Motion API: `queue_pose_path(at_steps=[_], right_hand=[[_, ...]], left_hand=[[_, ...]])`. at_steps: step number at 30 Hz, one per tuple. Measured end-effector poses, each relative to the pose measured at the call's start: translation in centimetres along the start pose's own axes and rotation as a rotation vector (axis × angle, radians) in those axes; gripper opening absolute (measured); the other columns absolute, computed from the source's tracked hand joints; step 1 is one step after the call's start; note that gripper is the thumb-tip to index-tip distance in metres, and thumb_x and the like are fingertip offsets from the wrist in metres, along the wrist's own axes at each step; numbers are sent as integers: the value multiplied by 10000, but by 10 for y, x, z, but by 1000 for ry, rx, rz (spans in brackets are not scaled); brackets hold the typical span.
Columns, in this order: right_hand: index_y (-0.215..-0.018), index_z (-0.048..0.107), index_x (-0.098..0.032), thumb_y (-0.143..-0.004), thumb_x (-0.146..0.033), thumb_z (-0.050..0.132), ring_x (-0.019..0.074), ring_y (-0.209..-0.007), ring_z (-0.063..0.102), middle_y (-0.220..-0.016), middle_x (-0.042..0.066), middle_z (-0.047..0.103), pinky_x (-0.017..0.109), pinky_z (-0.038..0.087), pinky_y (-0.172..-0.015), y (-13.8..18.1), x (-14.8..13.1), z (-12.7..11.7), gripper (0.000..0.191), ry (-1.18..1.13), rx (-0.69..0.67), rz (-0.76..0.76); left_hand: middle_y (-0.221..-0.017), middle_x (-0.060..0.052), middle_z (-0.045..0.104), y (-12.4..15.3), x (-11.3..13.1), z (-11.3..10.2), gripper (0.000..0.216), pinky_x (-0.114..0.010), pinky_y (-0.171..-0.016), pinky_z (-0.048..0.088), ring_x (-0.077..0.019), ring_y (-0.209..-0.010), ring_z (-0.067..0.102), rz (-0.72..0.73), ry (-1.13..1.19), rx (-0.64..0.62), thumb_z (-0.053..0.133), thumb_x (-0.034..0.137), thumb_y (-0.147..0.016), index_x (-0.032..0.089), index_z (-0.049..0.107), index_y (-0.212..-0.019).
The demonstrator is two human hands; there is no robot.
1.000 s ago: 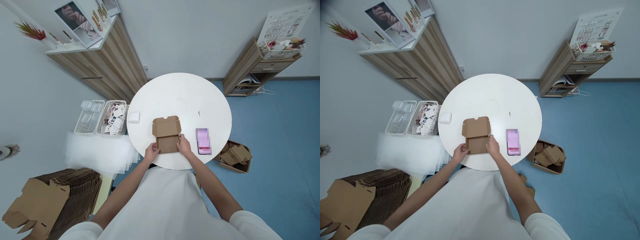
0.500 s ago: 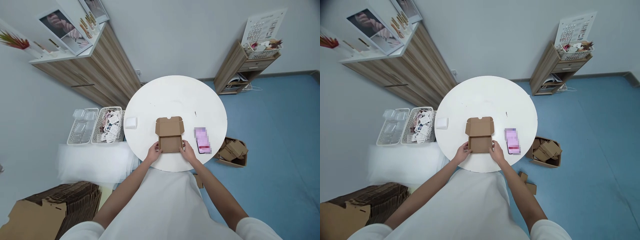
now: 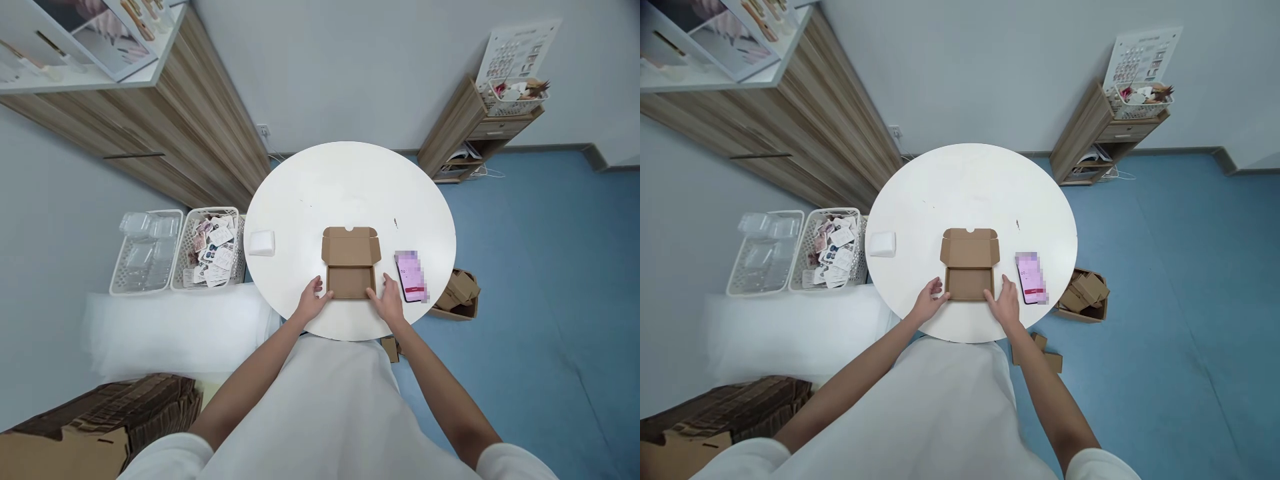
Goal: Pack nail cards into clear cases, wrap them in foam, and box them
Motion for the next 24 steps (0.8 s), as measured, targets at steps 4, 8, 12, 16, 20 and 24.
queue_pose_path(at_steps=[4, 8, 12, 16, 20, 24], right_hand=[[-1280, 298, -160, -790, -385, 421, 314, -1143, 324, -1206, 166, 361, 489, 286, -920, 18, -53, -26, 553, 65, 199, -126], [-1227, 360, -216, -799, -337, 427, 212, -906, 495, -1124, 112, 439, 398, 412, -827, 15, -143, 19, 450, -159, -119, -276], [-1151, 417, -249, -753, -371, 502, 100, -636, 519, -1119, 65, 435, 339, 486, -693, -9, -210, 98, 425, -387, -488, -80], [-1199, 340, -241, -751, -325, 508, 70, -633, 561, -1146, 68, 395, 279, 508, -654, -37, -249, 161, 485, -692, -635, 211], [-1236, 303, -299, -732, -247, 510, 83, -673, 594, -1150, 48, 397, 249, 514, -615, -52, -270, 195, 547, -781, -671, 312], [-1235, 310, -324, -708, -200, 500, 98, -676, 604, -1136, 37, 415, 245, 512, -575, -58, -280, 212, 574, -808, -671, 339]], left_hand=[[-1178, -120, 505, -3, -16, -58, 534, -293, -801, 458, -179, -1028, 516, -13, 55, 194, 516, 424, -773, 167, 393, -1224], [-1114, -99, 512, -21, -53, -142, 534, -269, -691, 493, -144, -859, 572, -173, 148, 405, 477, 461, -784, 189, 359, -1228], [-1178, -128, 422, -54, -72, -200, 635, -251, -555, 510, -79, -636, 570, -272, 276, 419, 545, 438, -748, 197, 284, -1273], [-1186, -118, 413, -82, -66, -233, 606, -254, -558, 515, -68, -615, 567, -267, 281, 409, 524, 395, -777, 227, 263, -1297], [-1107, -85, 501, -98, -57, -242, 506, -300, -665, 507, -140, -730, 599, -252, 40, 356, 472, 352, -817, 257, 319, -1290], [-1134, -116, 513, -106, -43, -242, 467, -349, -836, 430, -231, -960, 562, -199, -225, 325, 474, 311, -812, 207, 397, -1260]])
Point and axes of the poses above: each hand's wrist, its own y-axis away from the middle knuckle, its own z-axis out of the palm, x = y × z, the point moved 10 cm from there along -y, towards the middle knuckle
